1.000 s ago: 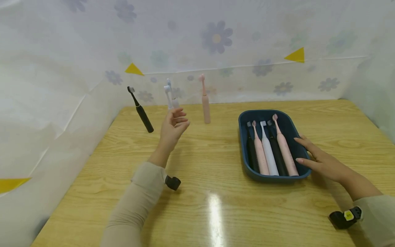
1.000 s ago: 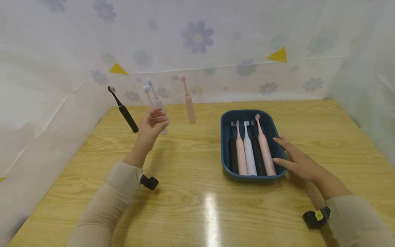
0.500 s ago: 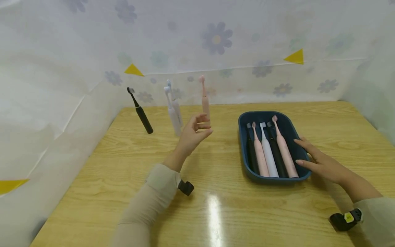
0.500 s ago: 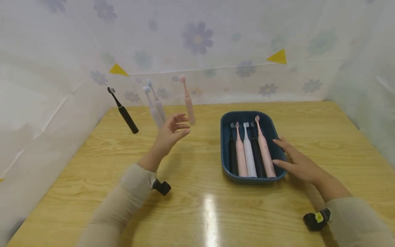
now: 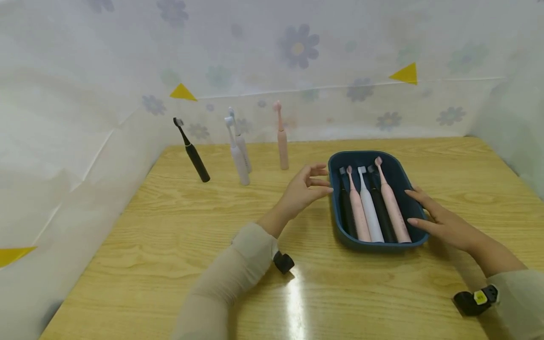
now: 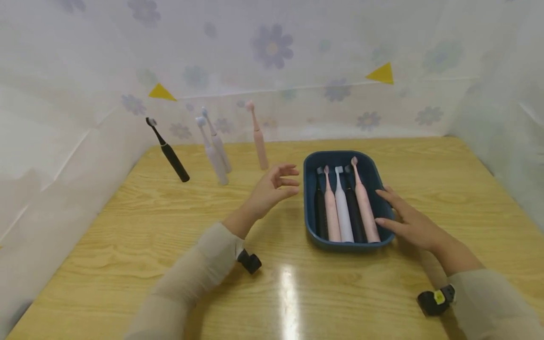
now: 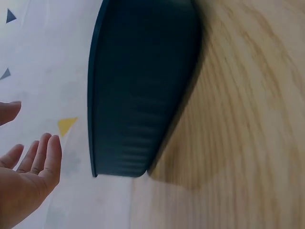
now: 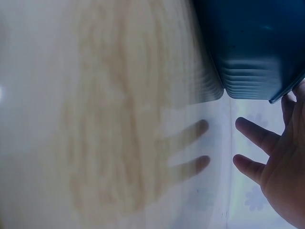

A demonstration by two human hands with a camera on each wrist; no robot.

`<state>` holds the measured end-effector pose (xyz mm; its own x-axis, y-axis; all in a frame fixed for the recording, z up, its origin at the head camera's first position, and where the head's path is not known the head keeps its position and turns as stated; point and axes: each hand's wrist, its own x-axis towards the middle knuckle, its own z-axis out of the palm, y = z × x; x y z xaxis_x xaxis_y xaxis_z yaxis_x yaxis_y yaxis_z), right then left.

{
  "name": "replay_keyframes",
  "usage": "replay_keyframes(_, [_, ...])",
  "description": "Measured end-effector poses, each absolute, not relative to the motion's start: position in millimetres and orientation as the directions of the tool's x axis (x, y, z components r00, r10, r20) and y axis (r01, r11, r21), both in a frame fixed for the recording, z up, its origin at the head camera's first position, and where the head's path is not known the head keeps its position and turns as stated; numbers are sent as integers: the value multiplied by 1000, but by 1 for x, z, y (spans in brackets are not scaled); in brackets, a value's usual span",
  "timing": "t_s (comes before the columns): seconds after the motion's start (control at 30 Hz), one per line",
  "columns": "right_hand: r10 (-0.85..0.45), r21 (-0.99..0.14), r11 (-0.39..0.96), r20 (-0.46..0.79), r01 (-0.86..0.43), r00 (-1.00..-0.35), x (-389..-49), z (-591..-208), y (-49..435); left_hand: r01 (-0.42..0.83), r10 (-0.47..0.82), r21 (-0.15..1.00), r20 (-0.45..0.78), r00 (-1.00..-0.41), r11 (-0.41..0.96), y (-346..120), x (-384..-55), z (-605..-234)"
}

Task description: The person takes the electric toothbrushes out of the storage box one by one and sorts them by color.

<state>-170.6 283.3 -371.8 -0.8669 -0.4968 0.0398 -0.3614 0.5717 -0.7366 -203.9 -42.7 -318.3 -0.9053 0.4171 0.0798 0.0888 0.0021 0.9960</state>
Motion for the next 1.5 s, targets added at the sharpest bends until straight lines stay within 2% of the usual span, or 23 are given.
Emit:
replay_keyframes(0.3, [-500,-746,560,45,-362,-865,-169,-373,285,102,506,995,88,-858,0,-11,-207,-330])
replay_keyframes(0.5, [-494,-739,569,44,-361,-868,-170,-373,284,69,562,997,68,-824,-19,0,-205,-321])
replay_keyframes(0.7, [-498,-734,574,38,-363,-866,-171,-370,284,77,596,996,34,-802,46,14,-219,-333])
replay_keyframes(1.0, [-478,-679,647,-4,-349,-878,-172,-362,285,92,632,969,-76,-772,229,28,-236,-337])
replay_keyframes(1.27, [-509,-640,656,15,-400,-860,-169,-356,291,-17,640,961,-198,-743,277,40,-247,-335])
replay_keyframes(1.5, [-532,-651,642,4,-407,-847,-168,-351,295,-13,665,946,-237,-708,324,48,-253,-336])
